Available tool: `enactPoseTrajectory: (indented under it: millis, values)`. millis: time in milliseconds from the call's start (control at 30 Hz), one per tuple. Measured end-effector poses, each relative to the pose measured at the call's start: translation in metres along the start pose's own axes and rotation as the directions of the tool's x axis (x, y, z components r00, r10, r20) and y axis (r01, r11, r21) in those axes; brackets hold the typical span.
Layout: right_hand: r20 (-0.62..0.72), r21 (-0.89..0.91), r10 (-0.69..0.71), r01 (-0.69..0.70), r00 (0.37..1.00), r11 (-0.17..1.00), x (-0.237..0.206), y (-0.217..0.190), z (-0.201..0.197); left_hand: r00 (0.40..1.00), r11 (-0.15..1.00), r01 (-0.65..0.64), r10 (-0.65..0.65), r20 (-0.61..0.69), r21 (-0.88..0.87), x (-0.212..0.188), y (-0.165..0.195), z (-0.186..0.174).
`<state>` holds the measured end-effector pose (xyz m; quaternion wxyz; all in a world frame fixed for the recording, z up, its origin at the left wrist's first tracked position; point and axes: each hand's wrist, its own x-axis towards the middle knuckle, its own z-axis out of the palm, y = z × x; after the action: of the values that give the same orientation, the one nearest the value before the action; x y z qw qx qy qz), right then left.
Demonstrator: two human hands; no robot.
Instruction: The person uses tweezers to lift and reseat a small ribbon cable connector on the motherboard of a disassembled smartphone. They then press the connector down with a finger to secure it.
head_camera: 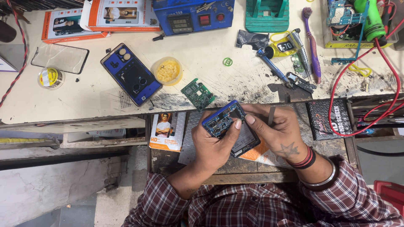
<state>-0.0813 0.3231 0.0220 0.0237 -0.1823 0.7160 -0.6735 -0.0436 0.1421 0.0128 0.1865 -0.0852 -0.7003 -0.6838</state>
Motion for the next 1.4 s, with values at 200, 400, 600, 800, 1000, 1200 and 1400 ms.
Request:
enactPoseTrajectory:
  millis: [200, 400, 600, 800, 1000, 1200, 1400]
  values:
    - [0.11, -0.256, 0.1, -0.069, 0.989, 0.964, 0.008, -0.01, -0.006, 0.999, 0.981, 0.032, -0.036, -0.019, -0.194, 0.002, -0.004, -0.001]
    - [0.221, -0.327, 0.118, -0.041, 0.968, 0.944, 0.01, -0.007, -0.01, 0.994, 0.976, 0.064, -0.081, -0.074, -0.207, 0.002, -0.006, -0.003]
    - [0.207, -0.144, 0.174, -0.146, 0.963, 0.979, 0.01, -0.01, -0.025, 0.987, 0.948, 0.144, -0.118, 0.105, -0.285, 0.013, -0.005, -0.006]
    - [0.18, -0.383, 0.273, -0.188, 0.945, 0.904, 0.011, -0.023, -0.047, 0.933, 0.915, 0.319, -0.258, 0.253, -0.245, 0.015, 0.0, -0.01]
    - [0.224, -0.643, 0.28, -0.074, 0.934, 0.762, 0.014, -0.027, -0.056, 0.826, 0.886, 0.458, -0.397, 0.4, -0.068, 0.019, 0.001, -0.013]
    - [0.162, -0.544, 0.044, 0.053, 0.986, 0.838, 0.007, -0.035, -0.067, 0.799, 0.878, 0.479, -0.441, 0.41, 0.011, 0.016, 0.006, -0.008]
    - [-0.064, -0.128, -0.128, 0.119, 0.99, 0.985, -0.01, -0.038, -0.065, 0.794, 0.887, 0.455, -0.445, 0.415, 0.082, 0.017, 0.01, -0.006]
